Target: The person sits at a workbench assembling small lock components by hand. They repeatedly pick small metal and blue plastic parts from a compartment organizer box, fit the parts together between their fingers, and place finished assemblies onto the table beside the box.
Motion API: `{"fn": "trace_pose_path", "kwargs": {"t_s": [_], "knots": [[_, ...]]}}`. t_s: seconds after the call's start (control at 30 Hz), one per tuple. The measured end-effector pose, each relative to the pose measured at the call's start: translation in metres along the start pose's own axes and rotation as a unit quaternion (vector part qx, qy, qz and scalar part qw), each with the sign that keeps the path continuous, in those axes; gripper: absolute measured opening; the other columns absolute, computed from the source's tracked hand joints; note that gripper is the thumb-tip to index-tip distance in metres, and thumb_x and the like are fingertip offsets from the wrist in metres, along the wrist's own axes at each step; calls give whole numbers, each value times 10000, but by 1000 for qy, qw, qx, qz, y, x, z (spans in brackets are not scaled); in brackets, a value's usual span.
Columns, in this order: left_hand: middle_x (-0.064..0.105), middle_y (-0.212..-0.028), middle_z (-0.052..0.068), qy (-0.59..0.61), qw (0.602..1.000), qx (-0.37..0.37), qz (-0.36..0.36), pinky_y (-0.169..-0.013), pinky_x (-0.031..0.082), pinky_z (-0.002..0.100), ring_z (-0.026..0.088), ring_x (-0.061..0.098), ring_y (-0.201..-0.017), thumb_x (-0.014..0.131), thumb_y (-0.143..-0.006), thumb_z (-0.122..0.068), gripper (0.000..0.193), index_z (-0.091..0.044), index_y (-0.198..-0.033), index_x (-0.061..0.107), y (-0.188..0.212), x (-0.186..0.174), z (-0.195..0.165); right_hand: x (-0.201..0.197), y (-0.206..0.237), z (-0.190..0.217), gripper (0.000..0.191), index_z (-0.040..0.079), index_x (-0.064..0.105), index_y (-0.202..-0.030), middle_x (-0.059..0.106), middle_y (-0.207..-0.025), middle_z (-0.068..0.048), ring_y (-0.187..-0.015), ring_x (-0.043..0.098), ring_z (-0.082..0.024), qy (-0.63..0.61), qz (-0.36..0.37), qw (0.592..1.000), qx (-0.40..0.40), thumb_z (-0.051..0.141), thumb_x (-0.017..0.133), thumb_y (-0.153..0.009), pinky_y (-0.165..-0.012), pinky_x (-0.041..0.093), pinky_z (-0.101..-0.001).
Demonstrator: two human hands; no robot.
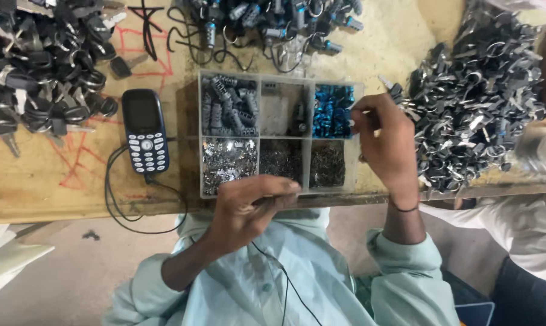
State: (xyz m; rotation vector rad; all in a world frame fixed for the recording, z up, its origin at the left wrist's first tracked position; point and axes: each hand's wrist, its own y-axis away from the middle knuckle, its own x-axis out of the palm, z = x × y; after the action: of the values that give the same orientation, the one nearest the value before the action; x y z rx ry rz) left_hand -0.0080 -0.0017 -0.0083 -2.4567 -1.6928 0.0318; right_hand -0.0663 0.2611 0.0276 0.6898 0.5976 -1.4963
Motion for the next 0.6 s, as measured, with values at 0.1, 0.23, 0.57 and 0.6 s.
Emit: {"fn": "trace_pose_path", "kwargs": {"t_s": [0.1,0.23,0.57,0.6], "knots": [[740,-1155,115,-125,986,108,11,-895,612,349,267,751,-1052,737,-940,45,216,-24,-1127,653,-6,1,3,-10,23,11,145,32,636,-1178,659,-959,-55,-805,669,-124,-399,89,903,133,20,640,-1033,-708,552,-272],[644,-1298,198,-203,957,174,115,-993,580,437,380,658,-1207,666,-791,38,384,24,-1174,642,-7,-7,3,-9,63,14,239,-38,677,-1167,685,-1040,-95,-895,715,-154,-290,236,926,55,-74,646,-932,-761,605,-294],[655,-1296,172,-231,939,213,139,-919,593,400,328,665,-1209,699,-919,-67,222,-6,-1129,664,-12,-11,-7,1,75,9,215,-61,670,-1198,716,-1045,-132,-872,736,-174,-381,233,893,55,-101,597,-1000,-749,612,-297],[661,-1288,168,-239,937,212,142,-892,591,390,323,670,-1202,703,-919,-70,216,-13,-1125,673,-12,-11,-8,1,73,10,210,-64,678,-1201,711,-1051,-137,-884,727,-175,-387,248,887,43,-102,600,-1009,-759,607,-300]]}}
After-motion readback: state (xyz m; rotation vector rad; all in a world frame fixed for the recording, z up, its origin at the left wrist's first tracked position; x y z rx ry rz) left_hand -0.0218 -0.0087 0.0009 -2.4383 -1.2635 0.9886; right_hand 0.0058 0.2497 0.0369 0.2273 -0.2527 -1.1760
